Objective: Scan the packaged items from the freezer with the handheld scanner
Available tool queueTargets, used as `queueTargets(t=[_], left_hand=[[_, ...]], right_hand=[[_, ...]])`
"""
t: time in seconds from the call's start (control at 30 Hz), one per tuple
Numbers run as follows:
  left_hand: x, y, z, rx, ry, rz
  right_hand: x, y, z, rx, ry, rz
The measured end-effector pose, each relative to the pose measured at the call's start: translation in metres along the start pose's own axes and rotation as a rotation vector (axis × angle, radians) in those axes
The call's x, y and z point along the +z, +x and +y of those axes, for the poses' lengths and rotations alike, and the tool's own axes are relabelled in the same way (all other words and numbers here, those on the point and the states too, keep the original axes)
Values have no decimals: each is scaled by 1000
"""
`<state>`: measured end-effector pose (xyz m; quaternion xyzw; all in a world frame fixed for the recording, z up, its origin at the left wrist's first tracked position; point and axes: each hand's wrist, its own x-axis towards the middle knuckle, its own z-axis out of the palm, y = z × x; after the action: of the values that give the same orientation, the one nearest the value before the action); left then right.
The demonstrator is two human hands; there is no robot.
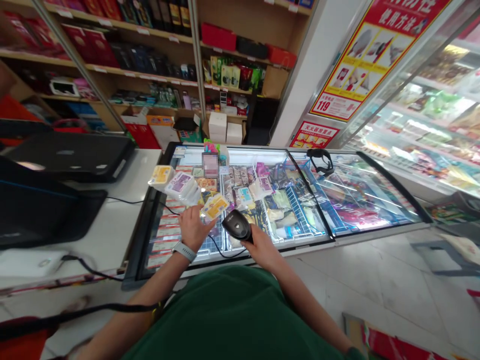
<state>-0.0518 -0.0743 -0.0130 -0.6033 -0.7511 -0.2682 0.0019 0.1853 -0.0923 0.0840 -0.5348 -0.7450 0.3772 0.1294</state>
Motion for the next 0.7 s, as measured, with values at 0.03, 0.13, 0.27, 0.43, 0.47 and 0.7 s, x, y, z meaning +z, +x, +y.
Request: queueTargets(t=[0.03,0.13,0.27,0.43,0.47,0.7], left_hand=[[-1,-1,-1,-13,9,-10],[-3,-3,-2,-23,28,-15],[-4,-4,-2,-14,36,-10],[-3,-5,-2,-12,37,6],[-3,-5,-2,-11,35,11],[-1,-5,-3,-39,27,1]], right_hand=[[1,0,0,-2,0,-1],[4,0,0,2,-6,-5],[6,-1,1,10,-14,-10],[8,1,2,14,-13,-11],[8,1,2,10,-13,-11],[10,4,4,-7,-10,-7]])
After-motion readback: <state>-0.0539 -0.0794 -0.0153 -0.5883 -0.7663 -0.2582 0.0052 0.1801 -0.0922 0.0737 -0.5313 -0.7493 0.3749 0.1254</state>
